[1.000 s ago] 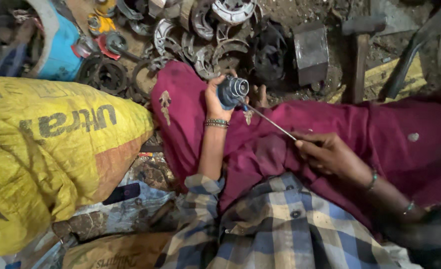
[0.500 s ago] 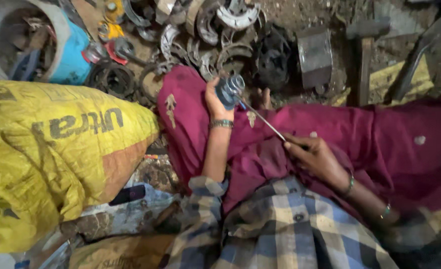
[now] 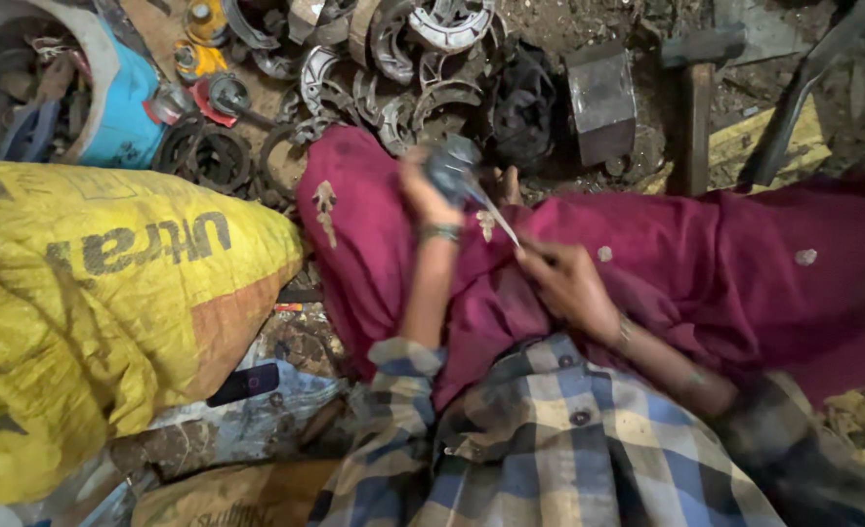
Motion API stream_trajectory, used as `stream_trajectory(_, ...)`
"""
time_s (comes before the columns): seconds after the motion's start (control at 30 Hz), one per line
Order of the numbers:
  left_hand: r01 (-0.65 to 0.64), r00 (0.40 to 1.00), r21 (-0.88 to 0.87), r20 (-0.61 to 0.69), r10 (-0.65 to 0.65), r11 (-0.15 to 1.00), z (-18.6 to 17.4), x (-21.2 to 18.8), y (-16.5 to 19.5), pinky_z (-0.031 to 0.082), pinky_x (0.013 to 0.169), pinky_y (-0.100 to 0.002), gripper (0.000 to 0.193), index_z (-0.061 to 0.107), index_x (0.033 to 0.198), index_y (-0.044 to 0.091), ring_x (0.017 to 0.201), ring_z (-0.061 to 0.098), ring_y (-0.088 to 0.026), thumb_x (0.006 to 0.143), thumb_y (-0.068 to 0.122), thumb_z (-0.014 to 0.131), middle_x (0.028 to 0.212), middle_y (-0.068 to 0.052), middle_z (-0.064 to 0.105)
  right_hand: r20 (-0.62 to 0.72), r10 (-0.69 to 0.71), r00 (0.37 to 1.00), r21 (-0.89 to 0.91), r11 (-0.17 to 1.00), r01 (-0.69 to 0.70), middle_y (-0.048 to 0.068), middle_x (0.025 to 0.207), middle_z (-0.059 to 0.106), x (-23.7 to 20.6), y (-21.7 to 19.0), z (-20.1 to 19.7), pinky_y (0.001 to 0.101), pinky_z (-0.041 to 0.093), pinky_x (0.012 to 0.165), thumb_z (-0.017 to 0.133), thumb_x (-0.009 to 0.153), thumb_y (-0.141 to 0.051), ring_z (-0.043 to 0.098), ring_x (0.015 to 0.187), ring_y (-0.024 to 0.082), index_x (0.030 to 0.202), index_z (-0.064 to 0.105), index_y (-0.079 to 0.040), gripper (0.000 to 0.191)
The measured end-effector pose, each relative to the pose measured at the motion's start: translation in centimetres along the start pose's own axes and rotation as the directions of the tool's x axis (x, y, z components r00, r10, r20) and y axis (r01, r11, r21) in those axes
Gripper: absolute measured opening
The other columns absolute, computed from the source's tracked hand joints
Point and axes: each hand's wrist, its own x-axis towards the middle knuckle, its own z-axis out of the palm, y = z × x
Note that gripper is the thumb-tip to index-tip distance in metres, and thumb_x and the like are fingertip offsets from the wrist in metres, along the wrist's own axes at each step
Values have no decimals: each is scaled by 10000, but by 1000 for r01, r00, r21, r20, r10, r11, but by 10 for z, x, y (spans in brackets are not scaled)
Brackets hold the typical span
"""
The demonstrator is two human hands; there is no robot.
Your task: The person sits on the ground holding a small metal automotive part, working its inner surface with a long metal rod, then sets the part down and strikes it with a hammer. The part is handled and repositioned on the lap and on the ground throughout.
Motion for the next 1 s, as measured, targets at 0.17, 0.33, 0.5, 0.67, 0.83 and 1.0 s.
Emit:
stream_trajectory(0.17,130,991,-71,37,-128,989,-13,-18,-2,574,680,-379,239,685,1014,100,759,691,-243,920,313,631,896,-57,715,-50,-141,989,-4,990,141,-78,709,562,-13,-35,10,206,325,414,610,1022,-175,432,524,5,1383,666,-66,382)
stream_trajectory(0.33,85,990,-233,128,-55,969,-19,2,14,589,699,-411,222,637,1025,104,786,704,-262,989,321,604,928,-83,728,-61,-5,998,26,1000,7,-64,808,618,-38,-37,-34,181,355,444,553,1018,-211,446,550,6,1465,561,-61,471)
stream_trajectory(0.5,144,953,-15,271,-135,989,-15,-4,9,583,616,-422,298,658,1080,86,749,716,-266,940,339,586,918,-84,746,-98,-110,989,-67,992,104,-8,752,554,-18,-18,-57,223,399,487,661,1034,-177,479,576,54,1245,565,0,291)
stream_trajectory(0.67,73,890,131,439,-124,989,4,-29,6,566,916,-350,413,624,1300,13,1014,690,-222,967,254,583,1134,-109,699,-63,-224,973,-141,967,213,-27,792,557,35,-18,-56,222,427,555,647,1034,-178,504,649,41,1223,595,-31,245)
stream_trajectory(0.83,-185,791,306,611,-43,934,23,-59,15,542,1004,-336,549,584,1383,-5,1087,646,-197,900,255,566,1200,-108,625,-30,-512,859,-327,817,475,91,1133,742,82,-18,-40,305,556,905,882,843,-198,684,1015,137,1301,627,36,575)
stream_trajectory(1.0,-425,717,415,697,19,804,40,-69,19,469,1078,-321,569,604,1386,-32,1165,608,-202,897,257,558,1259,-124,636,-51,-481,875,-338,833,438,83,1110,767,83,-16,-37,282,576,900,908,814,-206,702,994,108,1250,691,14,534)
